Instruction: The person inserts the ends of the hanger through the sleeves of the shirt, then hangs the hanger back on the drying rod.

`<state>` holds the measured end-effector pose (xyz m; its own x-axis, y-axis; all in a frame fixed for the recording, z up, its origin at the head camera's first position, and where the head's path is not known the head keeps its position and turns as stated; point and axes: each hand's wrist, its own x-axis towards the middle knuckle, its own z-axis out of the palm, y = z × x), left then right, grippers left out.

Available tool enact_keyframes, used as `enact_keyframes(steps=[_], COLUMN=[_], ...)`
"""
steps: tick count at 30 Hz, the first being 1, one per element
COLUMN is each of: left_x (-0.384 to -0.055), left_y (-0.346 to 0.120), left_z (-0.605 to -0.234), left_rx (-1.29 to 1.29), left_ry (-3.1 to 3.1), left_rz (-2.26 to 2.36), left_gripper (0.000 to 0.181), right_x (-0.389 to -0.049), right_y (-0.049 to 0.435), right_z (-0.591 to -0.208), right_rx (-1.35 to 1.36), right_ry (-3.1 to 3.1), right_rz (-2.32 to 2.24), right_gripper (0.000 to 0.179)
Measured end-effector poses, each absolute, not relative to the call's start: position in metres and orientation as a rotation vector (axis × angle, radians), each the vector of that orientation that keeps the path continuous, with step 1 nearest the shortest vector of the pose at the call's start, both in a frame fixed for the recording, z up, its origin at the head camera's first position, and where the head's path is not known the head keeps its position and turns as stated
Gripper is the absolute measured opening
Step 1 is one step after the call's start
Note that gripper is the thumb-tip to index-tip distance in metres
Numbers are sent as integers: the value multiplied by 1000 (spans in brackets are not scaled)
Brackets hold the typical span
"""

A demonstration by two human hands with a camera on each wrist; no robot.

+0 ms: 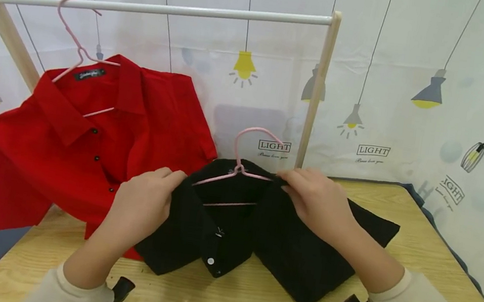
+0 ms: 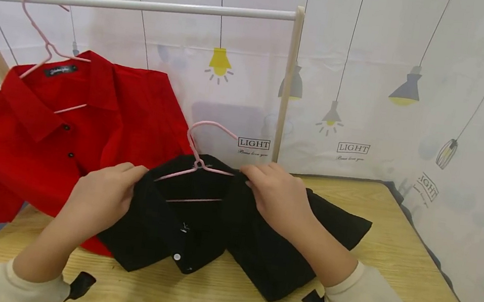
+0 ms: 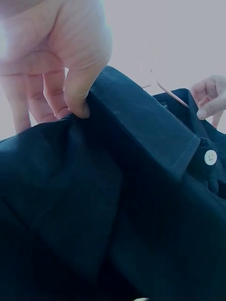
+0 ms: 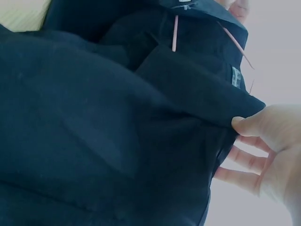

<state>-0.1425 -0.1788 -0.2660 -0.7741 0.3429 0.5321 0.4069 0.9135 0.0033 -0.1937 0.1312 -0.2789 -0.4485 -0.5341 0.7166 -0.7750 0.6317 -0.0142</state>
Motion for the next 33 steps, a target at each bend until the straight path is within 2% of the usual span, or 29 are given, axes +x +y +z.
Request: enact_keyframes(steps=[6, 12, 20, 33], left_x=[-143, -146, -149, -156], left_y=[-189, -205, -225, -254], left_z=[-261, -270, -278, -274], left_rx=[-532, -493, -411, -275], left_ry=[-2569, -2601, -2588, -2490], left_rz=[-152, -168, -189, -249], left_gripper=[29, 33, 34, 19], right_x=[-202, -207, -216, -231], right_y=[133, 153, 181, 200], right_z=[-267, -263, -260, -269], right_rx=[1058, 978, 805, 706], right_ry=[-2198, -2368, -2490, -2569], right_rz=[489, 505, 585, 768], right_gripper=[33, 43, 44, 36])
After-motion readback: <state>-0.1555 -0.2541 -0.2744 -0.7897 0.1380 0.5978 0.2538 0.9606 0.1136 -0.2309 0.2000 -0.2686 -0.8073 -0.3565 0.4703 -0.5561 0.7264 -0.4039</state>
